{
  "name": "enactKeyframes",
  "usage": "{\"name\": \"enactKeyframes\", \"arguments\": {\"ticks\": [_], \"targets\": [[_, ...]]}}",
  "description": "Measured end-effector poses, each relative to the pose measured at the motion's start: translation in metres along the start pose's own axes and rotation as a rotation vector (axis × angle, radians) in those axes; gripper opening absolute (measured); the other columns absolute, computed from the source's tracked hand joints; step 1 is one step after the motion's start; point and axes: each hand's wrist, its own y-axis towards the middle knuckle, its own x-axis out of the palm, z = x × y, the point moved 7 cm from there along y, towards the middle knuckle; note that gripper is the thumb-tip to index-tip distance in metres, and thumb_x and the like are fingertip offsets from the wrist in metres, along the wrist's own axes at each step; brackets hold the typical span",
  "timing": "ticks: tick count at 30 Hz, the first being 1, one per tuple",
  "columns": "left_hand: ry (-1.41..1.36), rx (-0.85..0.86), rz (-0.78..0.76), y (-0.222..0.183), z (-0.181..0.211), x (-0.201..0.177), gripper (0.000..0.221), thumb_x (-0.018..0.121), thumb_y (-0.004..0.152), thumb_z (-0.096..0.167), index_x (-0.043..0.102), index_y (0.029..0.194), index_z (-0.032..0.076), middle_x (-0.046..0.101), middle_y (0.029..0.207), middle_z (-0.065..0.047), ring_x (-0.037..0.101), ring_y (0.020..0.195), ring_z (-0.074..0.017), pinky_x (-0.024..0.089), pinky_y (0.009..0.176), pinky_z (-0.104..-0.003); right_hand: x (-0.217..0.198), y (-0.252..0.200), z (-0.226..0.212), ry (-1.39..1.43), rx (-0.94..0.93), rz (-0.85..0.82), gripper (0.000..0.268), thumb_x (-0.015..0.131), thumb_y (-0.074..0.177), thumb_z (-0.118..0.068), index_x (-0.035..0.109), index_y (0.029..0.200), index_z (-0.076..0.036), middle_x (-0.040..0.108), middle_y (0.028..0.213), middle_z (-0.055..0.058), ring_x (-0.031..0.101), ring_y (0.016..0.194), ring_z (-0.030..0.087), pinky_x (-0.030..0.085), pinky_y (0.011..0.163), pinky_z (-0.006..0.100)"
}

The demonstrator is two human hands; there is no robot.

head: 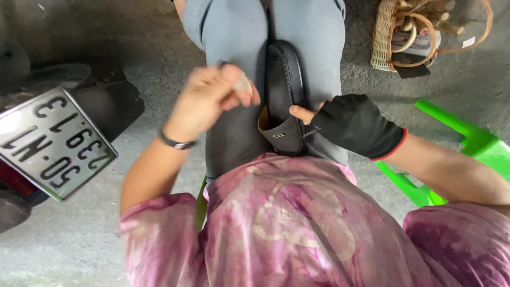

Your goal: Hand-sewing the sole of a black leather shoe using a needle and thread at a repair station.

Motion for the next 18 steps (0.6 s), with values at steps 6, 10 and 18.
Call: {"name": "enactKeyframes", "arguments": {"ticks": [6, 10, 18], "targets": [[1.061, 0.635, 0.11, -0.037, 0.048, 0.016, 0.03, 0.067, 0.093, 0.028, 0.062, 0.103, 0.001, 0.059, 0.106, -0.016, 0.054, 0.093, -0.0322, 0.044, 0.076, -0.039, -0.013, -0.023, -0.009, 0.038, 0.135, -0.154, 0.04, 0.052, 0.093, -0.019, 0.057, 0.133, -0.022, 0.055, 0.108, 0.006, 0.067, 0.078, 0.018, 0.057, 0.06, 0.031], [1.044, 0.653, -0.053, -0.048, -0.011, 0.074, 0.06, 0.066, 0.088, 0.045, 0.053, 0.123, -0.002, 0.052, 0.115, -0.026, 0.05, 0.115, -0.048, 0.041, 0.102, -0.057, -0.006, -0.031, -0.016, -0.089, 0.177, -0.239, 0.038, 0.049, 0.097, -0.028, 0.057, 0.133, -0.031, 0.051, 0.085, -0.003, 0.061, 0.062, 0.015, 0.052, 0.055, 0.027], [1.032, 0.538, 0.057, -0.046, -0.049, 0.076, 0.085, 0.088, 0.066, 0.042, 0.046, 0.123, -0.005, 0.05, 0.118, -0.023, 0.059, 0.102, -0.0418, 0.05, 0.087, -0.046, -0.016, -0.027, -0.017, -0.301, 0.22, -0.411, 0.058, 0.059, 0.082, -0.022, 0.052, 0.136, -0.043, 0.051, 0.078, -0.007, 0.057, 0.053, 0.01, 0.049, 0.05, 0.023]]}}
